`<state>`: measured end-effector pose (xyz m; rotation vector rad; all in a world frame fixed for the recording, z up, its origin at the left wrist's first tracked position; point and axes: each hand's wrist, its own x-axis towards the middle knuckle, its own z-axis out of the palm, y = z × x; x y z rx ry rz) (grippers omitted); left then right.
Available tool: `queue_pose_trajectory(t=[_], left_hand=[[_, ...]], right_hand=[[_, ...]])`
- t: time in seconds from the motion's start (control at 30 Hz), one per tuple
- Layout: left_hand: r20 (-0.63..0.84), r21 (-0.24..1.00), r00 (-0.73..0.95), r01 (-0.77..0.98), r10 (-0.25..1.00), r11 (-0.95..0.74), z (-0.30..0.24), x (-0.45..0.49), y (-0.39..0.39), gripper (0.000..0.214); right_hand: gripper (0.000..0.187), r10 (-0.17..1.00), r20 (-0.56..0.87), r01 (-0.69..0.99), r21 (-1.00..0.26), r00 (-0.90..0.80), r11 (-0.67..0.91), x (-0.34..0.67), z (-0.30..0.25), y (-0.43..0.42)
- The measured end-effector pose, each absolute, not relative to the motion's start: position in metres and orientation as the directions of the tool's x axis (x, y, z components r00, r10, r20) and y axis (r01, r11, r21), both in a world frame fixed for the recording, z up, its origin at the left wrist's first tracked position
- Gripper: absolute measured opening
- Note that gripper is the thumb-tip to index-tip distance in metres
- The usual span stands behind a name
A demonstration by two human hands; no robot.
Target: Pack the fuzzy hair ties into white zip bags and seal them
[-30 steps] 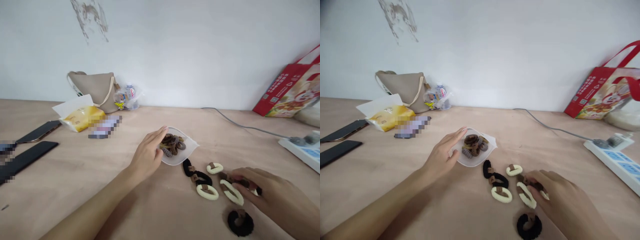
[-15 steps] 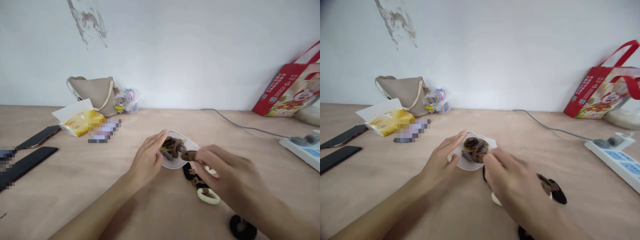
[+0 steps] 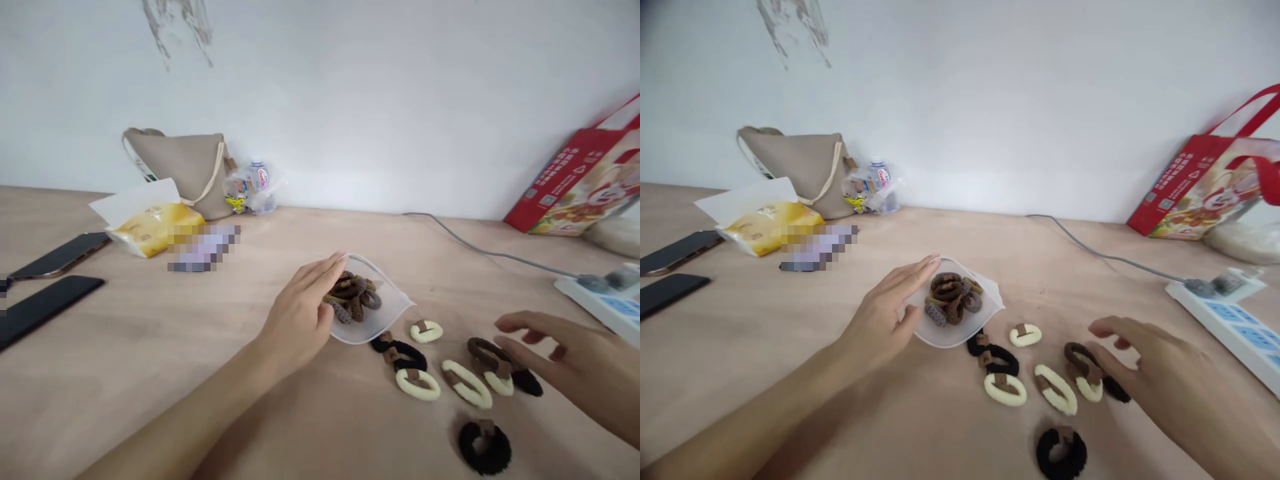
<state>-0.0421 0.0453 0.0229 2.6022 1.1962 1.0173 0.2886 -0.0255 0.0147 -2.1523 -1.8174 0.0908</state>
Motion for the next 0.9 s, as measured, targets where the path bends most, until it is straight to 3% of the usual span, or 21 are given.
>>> queue_pose_trajectory(t=[0.13, 0.27, 0.4, 0.47, 0.53, 0.63, 0.7, 0.83, 0.9], left_hand=[[0.529, 0.355, 0.461, 0.643, 0.713, -0.679, 0.022, -0.042, 0.045, 0.063], [0.526, 0.360, 0.448, 0.653, 0.723, -0.667, 0.022, -0.043, 0.046, 0.065], [0.523, 0.354, 0.466, 0.642, 0.713, -0.680, 0.023, -0.044, 0.046, 0.067], [0.527, 0.347, 0.476, 0.637, 0.705, -0.689, 0.024, -0.045, 0.046, 0.067], [0.527, 0.348, 0.472, 0.639, 0.707, -0.686, 0.024, -0.046, 0.046, 0.067], [0.513, 0.368, 0.460, 0.646, 0.725, -0.669, 0.024, -0.048, 0.047, 0.067], [0.509, 0.379, 0.455, 0.644, 0.731, -0.665, 0.024, -0.048, 0.046, 0.066], [0.494, 0.395, 0.438, 0.656, 0.751, -0.643, 0.027, -0.045, 0.045, 0.067], [0.487, 0.397, 0.438, 0.661, 0.756, -0.638, 0.028, -0.044, 0.044, 0.066]], right_hand=[[0.026, 0.985, 0.168, 0.983, -0.184, 0.023, 0.009, 0.282, 0.000, -0.032], [0.023, 0.932, 0.353, 0.990, -0.077, -0.082, 0.117, 0.260, 0.003, -0.036], [0.015, 0.680, 0.619, 0.857, -0.022, -0.394, 0.516, 0.213, 0.030, -0.030], [0.018, 0.555, 0.654, 0.732, -0.002, -0.515, 0.681, 0.187, 0.043, -0.019], [0.022, 0.523, 0.639, 0.674, -0.009, -0.564, 0.738, 0.170, 0.051, -0.006], [0.019, 0.582, 0.648, 0.710, -0.088, -0.492, 0.698, 0.176, 0.052, -0.001], [0.015, 0.659, 0.672, 0.813, -0.145, -0.338, 0.564, 0.201, 0.046, -0.010], [0.019, 0.862, 0.478, 0.939, -0.187, -0.170, 0.290, 0.263, 0.016, -0.046], [0.018, 0.878, 0.410, 0.919, -0.189, -0.248, 0.348, 0.280, -0.002, -0.064]])
